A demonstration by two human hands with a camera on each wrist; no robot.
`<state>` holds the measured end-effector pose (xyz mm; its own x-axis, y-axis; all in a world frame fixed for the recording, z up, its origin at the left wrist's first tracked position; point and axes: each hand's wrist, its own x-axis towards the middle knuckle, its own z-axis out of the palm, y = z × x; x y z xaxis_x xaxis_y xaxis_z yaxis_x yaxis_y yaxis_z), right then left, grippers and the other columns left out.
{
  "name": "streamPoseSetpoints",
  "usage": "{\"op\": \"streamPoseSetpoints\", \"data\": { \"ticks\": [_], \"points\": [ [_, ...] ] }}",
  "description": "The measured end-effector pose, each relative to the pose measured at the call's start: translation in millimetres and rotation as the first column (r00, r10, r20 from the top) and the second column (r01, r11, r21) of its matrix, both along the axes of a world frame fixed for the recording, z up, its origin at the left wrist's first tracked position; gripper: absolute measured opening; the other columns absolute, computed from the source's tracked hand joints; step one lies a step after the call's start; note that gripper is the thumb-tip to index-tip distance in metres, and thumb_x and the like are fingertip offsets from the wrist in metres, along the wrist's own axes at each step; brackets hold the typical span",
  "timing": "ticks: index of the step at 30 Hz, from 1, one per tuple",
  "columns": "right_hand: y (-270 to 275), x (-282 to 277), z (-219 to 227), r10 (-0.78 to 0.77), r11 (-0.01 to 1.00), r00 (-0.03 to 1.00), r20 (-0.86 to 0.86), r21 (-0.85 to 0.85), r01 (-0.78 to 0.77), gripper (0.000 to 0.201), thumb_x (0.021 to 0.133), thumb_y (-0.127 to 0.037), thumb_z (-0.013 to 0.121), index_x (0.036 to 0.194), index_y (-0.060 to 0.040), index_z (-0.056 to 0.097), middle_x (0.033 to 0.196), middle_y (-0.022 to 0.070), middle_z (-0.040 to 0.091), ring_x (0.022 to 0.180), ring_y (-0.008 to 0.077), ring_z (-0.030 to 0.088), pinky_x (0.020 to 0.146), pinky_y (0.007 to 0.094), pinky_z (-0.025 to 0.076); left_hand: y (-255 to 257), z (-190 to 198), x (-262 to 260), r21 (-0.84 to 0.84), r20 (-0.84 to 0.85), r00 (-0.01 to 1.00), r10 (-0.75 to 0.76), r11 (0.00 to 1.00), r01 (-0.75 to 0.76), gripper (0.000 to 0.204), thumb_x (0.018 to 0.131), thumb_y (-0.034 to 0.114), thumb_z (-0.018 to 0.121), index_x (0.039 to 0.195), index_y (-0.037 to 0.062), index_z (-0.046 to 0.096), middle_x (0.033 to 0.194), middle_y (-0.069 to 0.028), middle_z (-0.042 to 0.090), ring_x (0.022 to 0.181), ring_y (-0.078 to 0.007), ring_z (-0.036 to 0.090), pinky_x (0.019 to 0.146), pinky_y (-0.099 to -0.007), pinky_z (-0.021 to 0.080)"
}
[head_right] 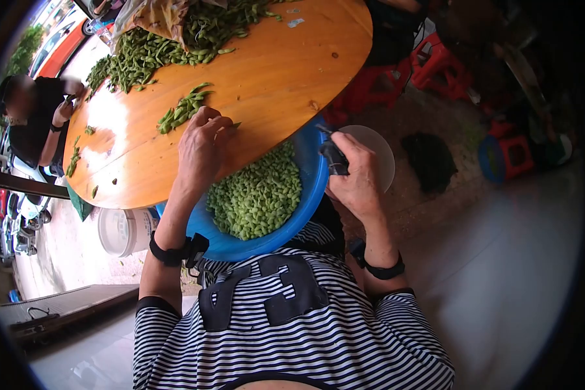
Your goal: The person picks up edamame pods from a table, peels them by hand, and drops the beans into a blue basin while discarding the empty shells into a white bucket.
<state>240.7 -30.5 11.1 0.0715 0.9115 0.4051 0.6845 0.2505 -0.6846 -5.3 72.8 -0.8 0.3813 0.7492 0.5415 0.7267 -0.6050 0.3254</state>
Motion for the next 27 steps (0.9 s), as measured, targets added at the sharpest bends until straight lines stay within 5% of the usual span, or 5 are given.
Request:
{"op": "streamPoseSetpoints", "data": {
  "ticks": [4,6,23,25,27],
  "points": [
    [3,-27,4,0.158,0.929,0.837,-0.523,-0.209,-0.306,0.038,0.075,0.009,0.047,0.109,0.0023,0.062,0.07,-0.0004,0.055,0.063,0.0045,0.047,0.057,0.0196,0.039,-31,22,10,-0.493,0.391,0.92,0.005,0.845,0.205,0.014,0.086,0.014,0.068,0.094,0.0032,0.068,0.074,-0.0024,0.062,0.059,-0.0107,0.056,0.053,-0.0252,0.043],
    [0,-32,3,0.154,0.845,0.637,-0.755,-0.233,-0.481,0.032,0.077,0.008,0.047,0.104,0.0036,0.063,0.07,-0.0026,0.053,0.058,0.0025,0.045,0.052,0.0177,0.037,-46,21,12,-0.661,0.735,0.637,0.23,0.447,0.602,0.012,0.089,0.014,0.067,0.09,0.0026,0.066,0.068,0.0,0.062,0.054,-0.0058,0.049,0.05,-0.0192,0.039],
    [1,-34,-3,0.137,0.763,0.512,-0.848,-0.239,-0.601,0.038,0.073,0.002,0.042,0.106,0.0069,0.061,0.065,-0.0021,0.048,0.053,0.0027,0.04,0.045,0.0179,0.032,-75,-11,19,-0.496,0.807,0.573,0.141,0.689,0.529,0.013,0.092,0.013,0.064,0.088,0.0003,0.063,0.068,0.0013,0.057,0.056,-0.0046,0.048,0.048,-0.019,0.037],
    [3,-32,-2,0.165,0.743,0.533,-0.829,-0.251,-0.621,0.043,0.072,0.001,0.042,0.11,0.0069,0.06,0.066,-0.0017,0.049,0.054,0.0032,0.041,0.046,0.0182,0.033,-71,-7,12,-0.44,0.852,0.304,0.425,0.269,0.857,0.016,0.093,0.017,0.062,0.086,0.0029,0.062,0.068,-0.0006,0.059,0.053,-0.0065,0.047,0.045,-0.0196,0.033],
    [-1,-35,-20,0.134,0.75,0.427,-0.894,-0.19,-0.634,0.043,0.072,0.001,0.041,0.111,0.0065,0.059,0.066,-0.002,0.048,0.054,0.0031,0.04,0.046,0.0185,0.033,-73,-7,16,-0.325,0.878,0.208,0.432,0.219,0.92,0.018,0.094,0.02,0.06,0.085,0.0046,0.061,0.067,-0.0022,0.06,0.05,-0.0079,0.046,0.043,-0.0199,0.029]
  ]
}}
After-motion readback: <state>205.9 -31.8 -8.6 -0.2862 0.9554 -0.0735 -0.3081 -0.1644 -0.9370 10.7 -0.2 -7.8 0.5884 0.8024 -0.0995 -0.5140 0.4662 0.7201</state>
